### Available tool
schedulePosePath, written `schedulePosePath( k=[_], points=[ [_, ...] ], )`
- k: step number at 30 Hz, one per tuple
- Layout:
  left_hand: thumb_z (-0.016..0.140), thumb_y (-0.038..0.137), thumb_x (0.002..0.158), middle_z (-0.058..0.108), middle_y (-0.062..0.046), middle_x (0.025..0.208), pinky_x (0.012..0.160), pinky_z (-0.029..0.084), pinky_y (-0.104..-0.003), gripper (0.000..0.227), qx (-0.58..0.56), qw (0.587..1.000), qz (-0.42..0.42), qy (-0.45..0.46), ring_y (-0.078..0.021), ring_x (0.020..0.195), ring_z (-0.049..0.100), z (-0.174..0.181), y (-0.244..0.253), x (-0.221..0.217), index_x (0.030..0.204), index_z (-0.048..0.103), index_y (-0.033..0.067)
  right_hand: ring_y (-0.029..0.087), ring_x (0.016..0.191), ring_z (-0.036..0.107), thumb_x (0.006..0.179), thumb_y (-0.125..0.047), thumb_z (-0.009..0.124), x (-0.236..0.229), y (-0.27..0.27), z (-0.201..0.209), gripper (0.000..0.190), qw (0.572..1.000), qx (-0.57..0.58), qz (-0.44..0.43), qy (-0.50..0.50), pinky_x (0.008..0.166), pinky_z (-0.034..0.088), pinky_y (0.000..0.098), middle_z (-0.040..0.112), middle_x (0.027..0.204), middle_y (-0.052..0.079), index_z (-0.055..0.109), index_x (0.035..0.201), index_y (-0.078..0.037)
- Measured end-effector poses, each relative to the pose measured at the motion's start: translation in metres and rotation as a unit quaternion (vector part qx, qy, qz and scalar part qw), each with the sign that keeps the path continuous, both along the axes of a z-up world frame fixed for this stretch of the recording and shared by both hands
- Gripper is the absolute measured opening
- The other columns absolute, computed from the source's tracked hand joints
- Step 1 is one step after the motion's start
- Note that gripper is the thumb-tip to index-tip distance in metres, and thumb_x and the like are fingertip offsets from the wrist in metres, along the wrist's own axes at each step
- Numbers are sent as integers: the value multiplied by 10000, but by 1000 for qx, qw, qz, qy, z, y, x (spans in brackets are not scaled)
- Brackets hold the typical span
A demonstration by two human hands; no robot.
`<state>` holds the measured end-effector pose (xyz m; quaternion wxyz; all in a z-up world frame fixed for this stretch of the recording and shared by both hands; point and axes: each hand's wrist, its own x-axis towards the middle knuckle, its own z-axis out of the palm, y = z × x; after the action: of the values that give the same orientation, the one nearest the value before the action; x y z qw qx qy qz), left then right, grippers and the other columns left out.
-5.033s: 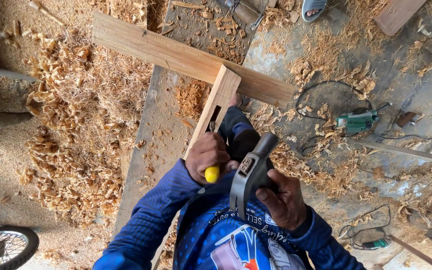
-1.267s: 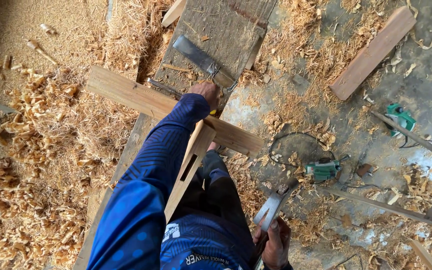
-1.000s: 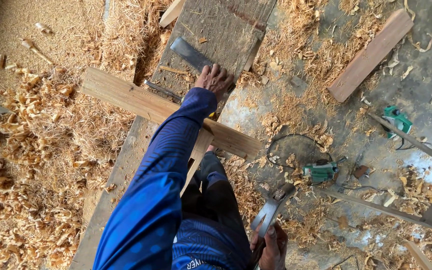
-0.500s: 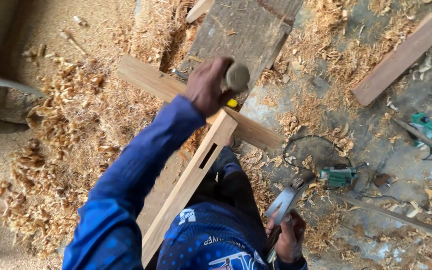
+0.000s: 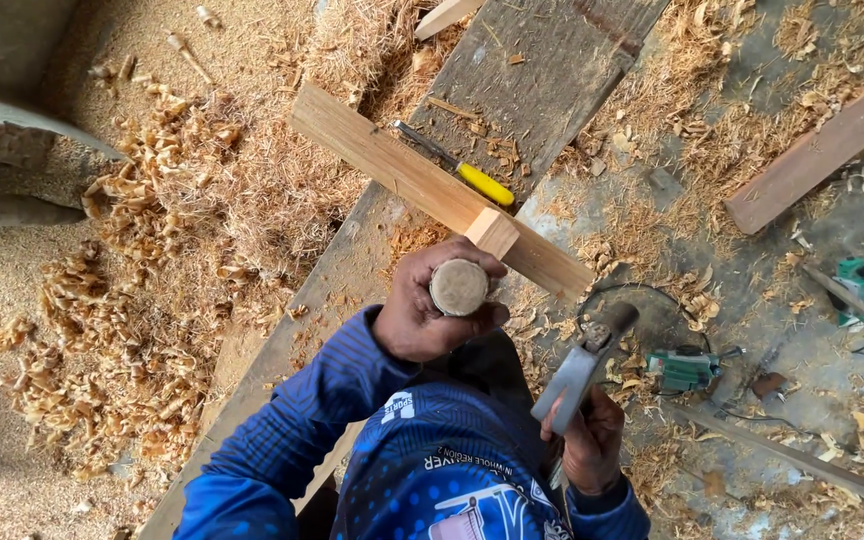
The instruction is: Joining two pieces of wood using a hammer to drive a wooden wedge or tenon into a slot.
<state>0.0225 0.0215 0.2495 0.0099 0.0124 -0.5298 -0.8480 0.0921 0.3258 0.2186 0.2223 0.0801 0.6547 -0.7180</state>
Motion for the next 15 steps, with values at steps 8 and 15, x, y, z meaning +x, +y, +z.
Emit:
schedulePosePath(
  k=[8, 15],
  points=[
    [860, 15, 785, 685, -33, 1021, 907, 518, -298, 322, -48, 998, 21, 33, -147, 976, 655, -19, 1, 6, 1045, 676, 62, 101, 611, 572, 1029, -248, 661, -6, -6, 7, 247, 996, -14, 77, 54, 580, 457, 259, 627, 697, 25, 637, 900, -38],
    [881, 23, 787, 679, -34, 996, 896, 518, -309, 304, -39, 997, 46, 38, -161, 956, 647, -36, 10, 7, 996, 664, 69, 99, 589, 587, 958, -359, 686, -20, -14, 18, 356, 998, 21, 60, 5, 525, 456, 257, 656, 709, 32, 666, 1046, -15]
  ],
)
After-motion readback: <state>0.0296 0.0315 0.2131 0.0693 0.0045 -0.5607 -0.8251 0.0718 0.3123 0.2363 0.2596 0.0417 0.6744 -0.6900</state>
